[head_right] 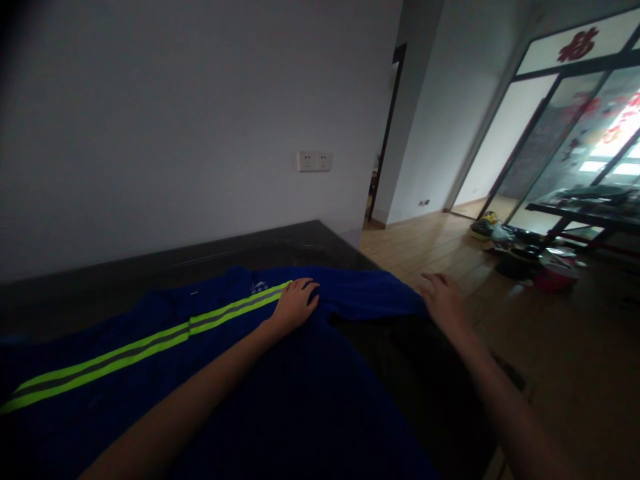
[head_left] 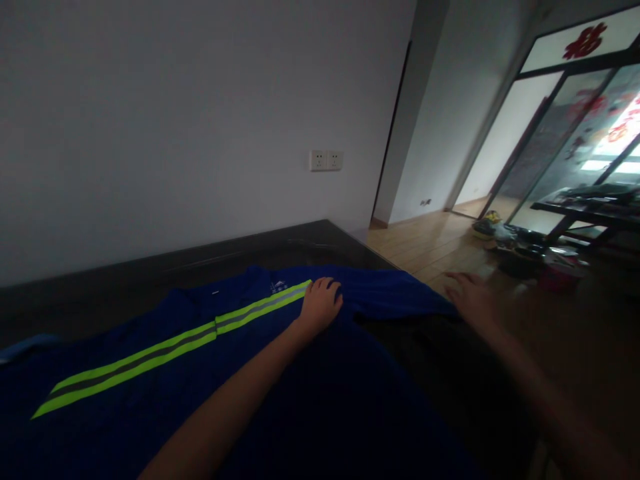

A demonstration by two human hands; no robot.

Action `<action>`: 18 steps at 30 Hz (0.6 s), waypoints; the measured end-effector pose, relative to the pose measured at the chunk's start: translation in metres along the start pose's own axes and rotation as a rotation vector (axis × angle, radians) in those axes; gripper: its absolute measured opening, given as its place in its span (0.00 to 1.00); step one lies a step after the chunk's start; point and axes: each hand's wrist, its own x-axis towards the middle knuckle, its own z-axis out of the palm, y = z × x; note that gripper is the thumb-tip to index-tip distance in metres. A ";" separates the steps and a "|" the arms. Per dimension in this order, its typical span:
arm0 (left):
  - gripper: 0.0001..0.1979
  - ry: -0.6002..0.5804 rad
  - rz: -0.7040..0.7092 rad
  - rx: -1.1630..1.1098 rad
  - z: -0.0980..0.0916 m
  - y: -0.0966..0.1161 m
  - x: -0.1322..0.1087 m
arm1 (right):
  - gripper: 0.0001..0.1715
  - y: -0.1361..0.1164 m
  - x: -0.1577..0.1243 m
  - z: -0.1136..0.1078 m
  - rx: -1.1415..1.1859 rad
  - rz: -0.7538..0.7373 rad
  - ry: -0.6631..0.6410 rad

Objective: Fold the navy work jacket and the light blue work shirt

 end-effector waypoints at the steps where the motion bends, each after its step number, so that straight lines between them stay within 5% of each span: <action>1: 0.21 -0.017 0.015 -0.004 0.000 0.005 -0.007 | 0.22 -0.030 0.005 0.010 0.049 -0.102 -0.088; 5: 0.28 -0.098 -0.007 -0.015 0.015 0.018 -0.029 | 0.24 -0.129 0.006 0.056 0.129 -0.379 -0.427; 9: 0.30 -0.063 0.011 0.000 0.030 0.020 -0.036 | 0.29 -0.157 -0.005 0.086 -0.025 -0.402 -0.689; 12: 0.29 -0.044 0.032 -0.018 0.031 0.019 -0.037 | 0.30 -0.151 -0.008 0.085 -0.064 -0.396 -0.694; 18: 0.24 0.038 0.032 -0.073 0.017 0.020 -0.036 | 0.20 -0.163 -0.027 0.044 0.005 -0.280 -0.522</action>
